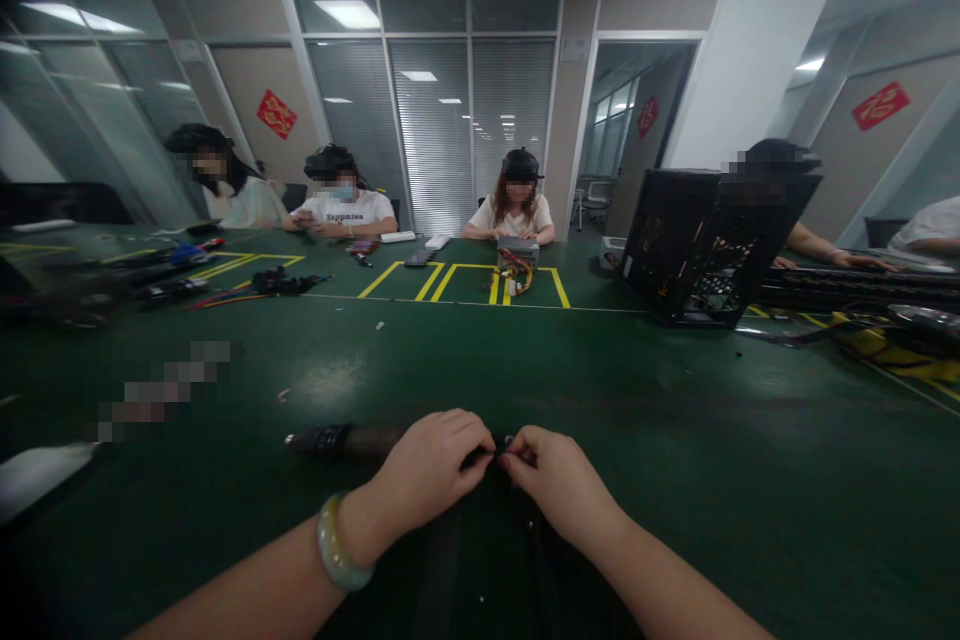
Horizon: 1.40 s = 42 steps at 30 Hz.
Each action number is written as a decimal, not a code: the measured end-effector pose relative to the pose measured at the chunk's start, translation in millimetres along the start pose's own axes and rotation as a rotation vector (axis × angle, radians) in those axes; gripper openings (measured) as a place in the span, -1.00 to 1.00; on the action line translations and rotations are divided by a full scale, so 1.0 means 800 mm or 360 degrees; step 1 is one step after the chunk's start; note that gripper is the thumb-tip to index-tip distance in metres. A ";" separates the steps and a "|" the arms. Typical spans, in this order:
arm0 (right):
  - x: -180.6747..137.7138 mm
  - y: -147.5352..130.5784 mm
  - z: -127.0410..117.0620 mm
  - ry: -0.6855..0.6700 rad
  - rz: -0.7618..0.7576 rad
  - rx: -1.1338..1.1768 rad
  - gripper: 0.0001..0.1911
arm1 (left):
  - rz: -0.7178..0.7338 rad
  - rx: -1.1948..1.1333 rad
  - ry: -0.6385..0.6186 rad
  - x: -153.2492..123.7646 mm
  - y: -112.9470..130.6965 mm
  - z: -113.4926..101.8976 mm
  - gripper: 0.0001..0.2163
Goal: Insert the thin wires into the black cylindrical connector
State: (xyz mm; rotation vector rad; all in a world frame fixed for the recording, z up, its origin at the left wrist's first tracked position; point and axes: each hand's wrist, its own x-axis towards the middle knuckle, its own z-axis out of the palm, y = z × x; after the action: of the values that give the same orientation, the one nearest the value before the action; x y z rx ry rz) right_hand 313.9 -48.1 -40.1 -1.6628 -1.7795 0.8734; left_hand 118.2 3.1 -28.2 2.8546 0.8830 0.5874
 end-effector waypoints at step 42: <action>0.006 0.006 0.002 -0.0011 -0.0178 -0.0051 -0.85 | -0.0036 -0.0158 0.0038 -0.002 -0.001 0.006 -0.90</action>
State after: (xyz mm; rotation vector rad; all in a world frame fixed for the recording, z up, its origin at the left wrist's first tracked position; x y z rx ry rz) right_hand 315.4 -43.5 -44.6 -1.5651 -1.8804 0.8057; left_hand 118.9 2.9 -33.0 2.7513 0.8629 0.6451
